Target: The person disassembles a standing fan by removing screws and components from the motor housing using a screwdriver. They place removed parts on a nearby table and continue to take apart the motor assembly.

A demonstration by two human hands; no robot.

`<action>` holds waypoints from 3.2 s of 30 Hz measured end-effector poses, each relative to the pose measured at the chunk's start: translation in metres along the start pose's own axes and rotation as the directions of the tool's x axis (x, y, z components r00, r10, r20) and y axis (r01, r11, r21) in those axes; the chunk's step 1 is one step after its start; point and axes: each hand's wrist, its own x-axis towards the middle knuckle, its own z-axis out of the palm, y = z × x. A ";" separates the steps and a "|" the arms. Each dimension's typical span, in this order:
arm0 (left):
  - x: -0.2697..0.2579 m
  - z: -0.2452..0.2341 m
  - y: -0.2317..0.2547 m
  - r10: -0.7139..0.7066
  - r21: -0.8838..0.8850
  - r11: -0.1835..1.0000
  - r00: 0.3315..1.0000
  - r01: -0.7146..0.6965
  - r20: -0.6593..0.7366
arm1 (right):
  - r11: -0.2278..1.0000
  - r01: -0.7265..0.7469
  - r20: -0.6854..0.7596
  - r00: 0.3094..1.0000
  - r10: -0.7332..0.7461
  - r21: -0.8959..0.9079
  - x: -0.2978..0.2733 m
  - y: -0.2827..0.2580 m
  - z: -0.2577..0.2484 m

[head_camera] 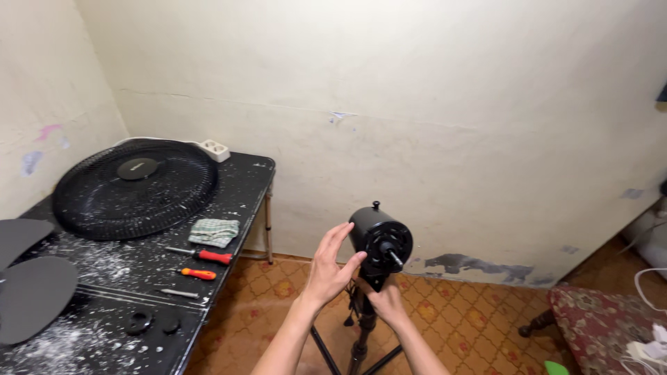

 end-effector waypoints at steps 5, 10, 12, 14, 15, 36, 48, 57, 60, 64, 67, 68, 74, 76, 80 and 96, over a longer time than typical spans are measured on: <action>0.000 0.030 -0.008 0.024 -0.002 1.000 0.999 -0.024 -0.049 | 0.999 -0.031 0.026 0.999 0.032 -0.033 0.000 -0.001 -0.005; -0.013 0.054 -0.007 -0.066 -0.073 0.996 0.984 0.054 -0.165 | 0.974 0.171 -0.270 0.941 -0.206 -0.148 -0.007 -0.014 0.012; -0.015 0.057 -0.005 -0.051 -0.052 0.998 0.981 0.042 -0.188 | 0.975 0.172 -0.350 0.912 -0.212 -0.142 -0.010 -0.023 0.016; -0.015 0.058 -0.003 -0.013 -0.020 1.000 0.979 0.009 -0.201 | 0.990 0.108 -0.341 0.930 -0.134 -0.093 -0.014 -0.033 0.014; -0.015 0.057 -0.002 0.002 -0.009 1.000 0.984 -0.004 -0.178 | 0.998 0.021 -0.312 0.949 -0.040 -0.063 -0.017 -0.037 0.011; 0.000 0.016 -0.013 -0.331 -0.408 0.735 0.812 0.541 0.480 | 0.942 -0.310 0.423 0.877 0.229 0.132 0.021 0.035 -0.091; -0.049 0.021 -0.005 -0.411 -0.332 0.813 0.875 0.478 0.254 | 0.934 -0.355 0.464 0.832 0.303 0.027 0.026 0.039 -0.077; -0.051 0.000 -0.016 -0.409 -0.113 0.872 0.837 0.476 0.364 | 0.978 -0.210 0.204 0.958 0.204 0.010 -0.014 0.023 -0.021; -0.044 -0.018 -0.016 -0.482 0.108 0.864 0.743 0.492 0.464 | 0.980 -0.193 0.237 0.955 0.179 0.037 -0.016 0.016 -0.018; -0.032 -0.067 -0.023 -0.538 0.495 0.838 0.503 0.230 0.677 | 0.983 -0.149 0.281 0.953 0.114 0.106 -0.023 0.006 -0.020; -0.038 -0.141 -0.048 -0.467 0.585 0.809 0.542 -0.057 0.698 | 0.982 -0.172 0.312 0.939 0.141 0.072 -0.023 0.010 -0.026; -0.040 -0.175 -0.058 -0.385 0.502 0.865 0.662 0.015 0.643 | 0.982 -0.180 0.329 0.932 0.153 0.054 -0.023 0.013 -0.029; -0.071 -0.342 -0.097 -0.830 0.795 0.423 0.539 0.435 0.147 | 0.976 -0.177 0.199 0.959 0.200 -0.127 -0.021 0.028 -0.030; -0.095 -0.347 -0.117 -0.692 0.886 0.367 0.720 0.283 0.056 | 0.973 -0.223 0.262 0.943 0.203 0.050 -0.020 0.019 -0.029; -0.121 -0.343 -0.139 -0.590 0.817 0.442 0.806 0.370 -0.046 | 0.959 -0.248 0.282 0.938 0.202 0.137 -0.025 0.001 -0.020; -0.094 -0.285 -0.160 -0.557 0.961 0.277 0.815 -0.001 0.161 | 0.970 -0.209 0.260 0.950 0.171 0.126 -0.023 0.027 -0.010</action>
